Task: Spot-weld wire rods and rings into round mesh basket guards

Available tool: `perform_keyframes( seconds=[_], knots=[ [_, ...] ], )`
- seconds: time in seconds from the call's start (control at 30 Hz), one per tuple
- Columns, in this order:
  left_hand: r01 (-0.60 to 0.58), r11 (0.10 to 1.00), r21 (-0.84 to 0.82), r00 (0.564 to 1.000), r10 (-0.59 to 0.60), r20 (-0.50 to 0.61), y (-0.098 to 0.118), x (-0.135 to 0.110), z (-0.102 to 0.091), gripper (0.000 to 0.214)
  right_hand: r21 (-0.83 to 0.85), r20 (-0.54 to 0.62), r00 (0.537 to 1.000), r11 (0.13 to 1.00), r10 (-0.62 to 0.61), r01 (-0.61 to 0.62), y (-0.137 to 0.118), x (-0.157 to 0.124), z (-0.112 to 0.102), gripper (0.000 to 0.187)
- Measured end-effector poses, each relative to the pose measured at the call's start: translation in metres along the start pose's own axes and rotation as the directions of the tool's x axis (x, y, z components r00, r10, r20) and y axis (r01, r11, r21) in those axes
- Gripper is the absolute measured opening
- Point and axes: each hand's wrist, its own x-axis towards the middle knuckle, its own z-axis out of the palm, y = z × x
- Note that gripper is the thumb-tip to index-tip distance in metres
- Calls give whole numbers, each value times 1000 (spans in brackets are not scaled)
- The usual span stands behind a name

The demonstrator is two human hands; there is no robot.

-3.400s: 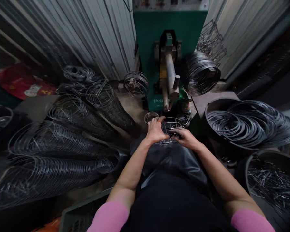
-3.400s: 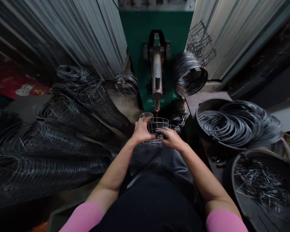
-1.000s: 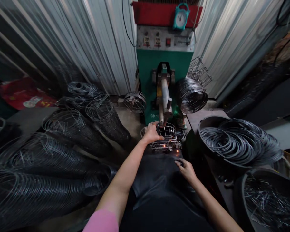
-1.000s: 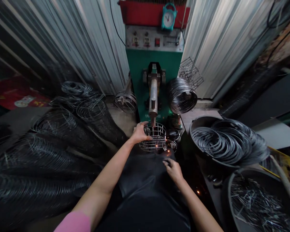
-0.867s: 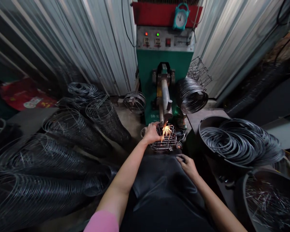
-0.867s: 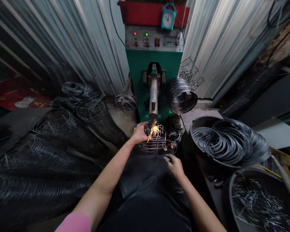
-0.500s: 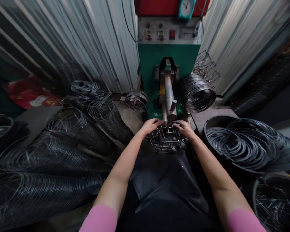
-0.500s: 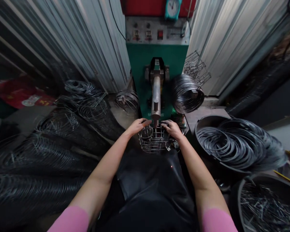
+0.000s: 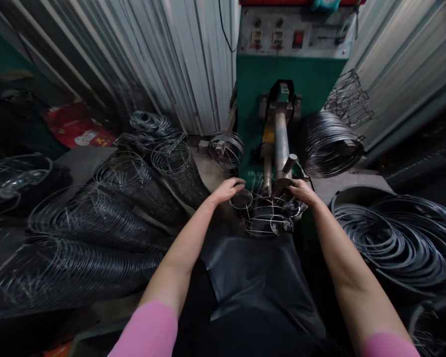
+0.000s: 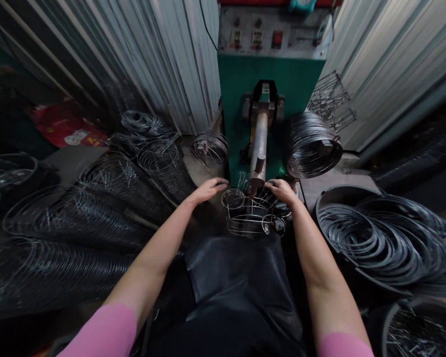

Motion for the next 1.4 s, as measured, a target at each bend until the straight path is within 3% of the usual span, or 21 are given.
perform_keyframes(
  seconds=[0.1, 0.2, 0.27, 0.33, 0.47, 0.57, 0.67, 0.77, 0.87, 0.97, 1.07, 1.17, 1.27, 1.4],
  knots=[
    [42, 987, -157, 973, -4, 233, -19, -33, 4, 32, 6, 25, 999, 1000, 26, -26, 3, -5, -5, 53],
    [65, 976, -207, 985, -30, 169, -23, -55, 24, 28, -10, 37, 998, 999, 45, -45, -2, -15, -4, 56],
    [48, 979, -196, 995, -30, 94, -17, -64, 35, 23, -23, 63, 996, 998, 63, -61, -6, -24, -3, 57],
    [-3, 980, -199, 996, 21, 88, -6, -74, 35, 21, -21, 88, 993, 997, 73, -72, -10, -33, -1, 58],
    [-190, 971, -144, 962, 213, 168, 21, -112, 5, 23, -9, 52, 994, 996, 94, -94, -19, -48, 3, 53],
    [-246, 968, 49, 946, 229, 228, 32, -148, -32, 23, -15, 25, 987, 987, 161, -161, -30, -54, 8, 42],
    [-131, 963, 235, 976, 83, 201, 19, -184, -68, 24, 14, 46, 984, 985, 170, -170, -43, -60, 17, 32],
    [105, 917, 386, 991, -128, 34, -22, -218, -97, 23, 11, 42, 984, 985, 171, -171, -53, -67, 31, 26],
    [367, 796, 482, 928, -348, -132, -77, -247, -107, 21, -20, 27, 975, 975, 221, -220, -59, -73, 46, 31],
    [530, 690, 494, 840, -505, -196, -129, -270, -90, 21, -20, 21, 971, 972, 237, -236, -67, -79, 56, 34],
    [623, 620, 476, 767, -605, -216, -173, -289, -52, 20, -17, -6, 968, 968, 250, -250, -81, -88, 63, 32],
    [684, 566, 460, 699, -689, -193, -208, -303, -9, 23, -9, -33, 936, 936, 351, -352, -96, -98, 68, 28],
    [702, 549, 454, 666, -731, -146, -233, -311, 25, 31, 3, -63, 883, 885, 465, -466, -103, -104, 71, 23],
    [708, 546, 448, 648, -755, -103, -251, -312, 48, 31, 2, -31, 881, 882, 471, -472, -103, -108, 74, 25]
  ],
)
